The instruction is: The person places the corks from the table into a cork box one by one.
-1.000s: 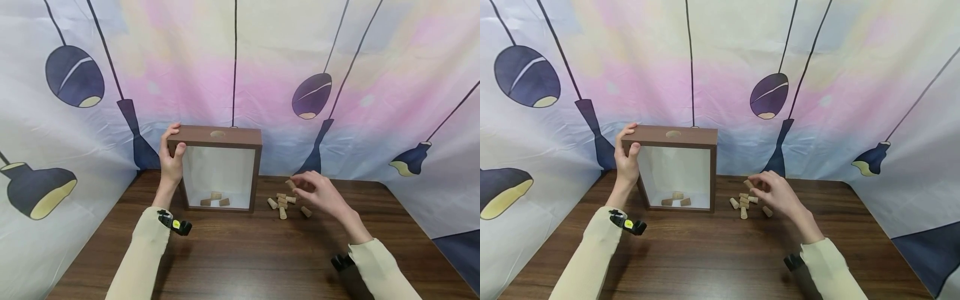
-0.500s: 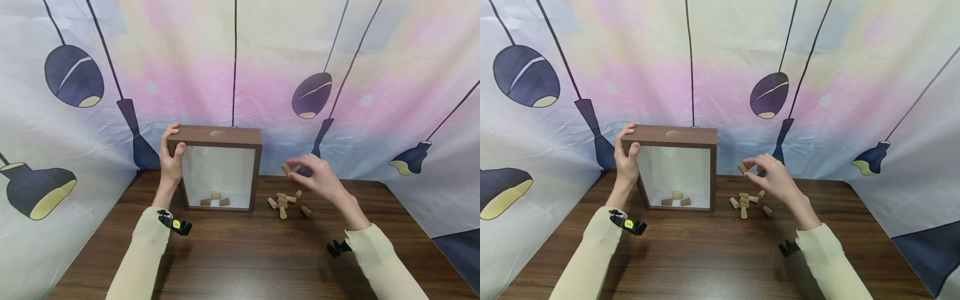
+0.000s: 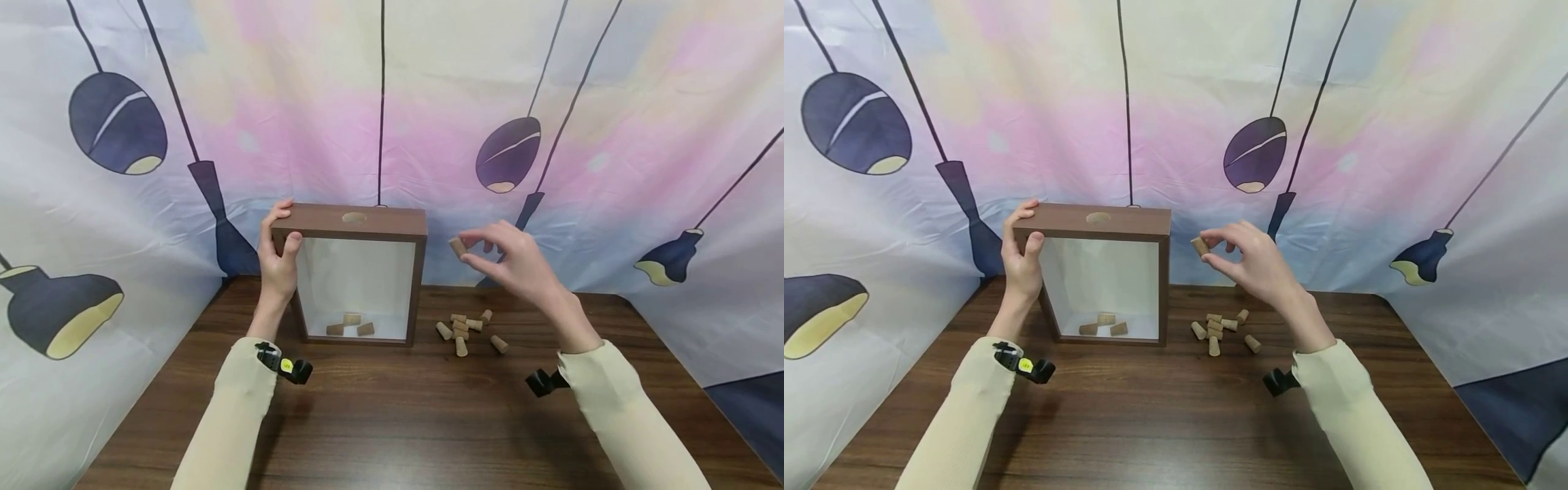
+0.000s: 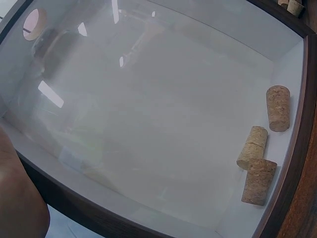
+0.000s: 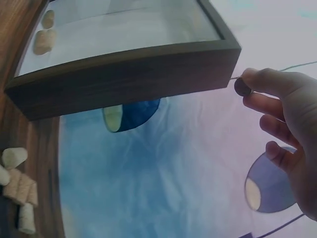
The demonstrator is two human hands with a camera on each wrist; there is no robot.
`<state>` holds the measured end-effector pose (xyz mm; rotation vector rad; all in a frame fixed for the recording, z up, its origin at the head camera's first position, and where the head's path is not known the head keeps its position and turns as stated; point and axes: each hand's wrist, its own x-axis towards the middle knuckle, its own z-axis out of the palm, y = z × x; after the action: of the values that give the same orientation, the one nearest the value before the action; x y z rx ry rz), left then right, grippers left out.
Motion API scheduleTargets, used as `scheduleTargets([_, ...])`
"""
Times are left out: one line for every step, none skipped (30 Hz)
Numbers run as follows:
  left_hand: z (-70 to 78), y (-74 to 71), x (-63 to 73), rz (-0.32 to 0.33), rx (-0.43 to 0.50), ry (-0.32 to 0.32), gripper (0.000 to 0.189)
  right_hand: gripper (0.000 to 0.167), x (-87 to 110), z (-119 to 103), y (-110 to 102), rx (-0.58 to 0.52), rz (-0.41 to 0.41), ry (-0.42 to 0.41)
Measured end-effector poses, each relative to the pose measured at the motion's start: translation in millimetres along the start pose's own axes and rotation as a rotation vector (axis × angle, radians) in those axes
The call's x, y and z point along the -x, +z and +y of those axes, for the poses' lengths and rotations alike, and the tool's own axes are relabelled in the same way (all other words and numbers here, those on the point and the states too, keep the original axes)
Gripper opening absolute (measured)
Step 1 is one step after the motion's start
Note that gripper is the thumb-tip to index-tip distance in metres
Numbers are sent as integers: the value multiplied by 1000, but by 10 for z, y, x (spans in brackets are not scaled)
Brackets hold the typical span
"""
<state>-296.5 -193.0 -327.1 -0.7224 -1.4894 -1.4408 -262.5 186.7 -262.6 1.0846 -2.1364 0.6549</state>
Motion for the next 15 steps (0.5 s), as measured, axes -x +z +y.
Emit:
scheduleTargets([0, -2, 0, -1, -1, -2, 66, 34, -32, -17, -12, -1, 4, -1])
scheduleTargets([2, -3, -1, -1, -1, -3, 66, 34, -62, -32, -21, 2, 8, 0])
scheduleTargets([5, -1, -1, -1, -2, -3, 65, 34, -90, -44, -30, 1, 14, -3])
scheduleTargets([10, 1, -1, -2, -2, -3, 65, 34, -118, -55, -39, -4, 20, -6])
scheduleTargets([16, 4, -2, -3, -4, -3, 65, 34, -146, -62, -47, -6, 24, -13])
scheduleTargets([63, 15, -6, -6, -5, -8, 65, 34, -175, -71, -55, -7, 32, -24])
scheduleTargets([63, 16, -6, -7, -6, -8, 65, 33, -204, -77, -63, -6, 39, -36])
scheduleTargets([58, 17, -5, -7, -7, -8, 64, 33, -234, -86, -70, -7, 45, -47])
scheduleTargets([53, 17, -3, -7, -5, -9, 64, 33, -266, -94, -75, -10, 49, -57])
scheduleTargets([41, 15, 0, -5, -2, -8, 64, 33, -301, -106, -80, -10, 47, -62])
scheduleTargets([12, 10, 2, -4, 0, -6, 64, 32, -337, -122, -83, -8, 45, -67])
scheduleTargets([-26, 1, 6, -3, 2, -2, 64, 32, -374, -139, -86, -8, 42, -69])
scheduleTargets([-64, -6, 8, -1, 4, 0, 64, 31, -413, -155, -87, -7, 37, -72])
scheduleTargets([-105, -15, 11, 1, 5, 1, 65, 31, -454, -175, -84, -10, 33, -74])
scheduleTargets([-146, -24, 13, 2, 4, 3, 65, 31, -494, -195, -77, -11, 26, -75])
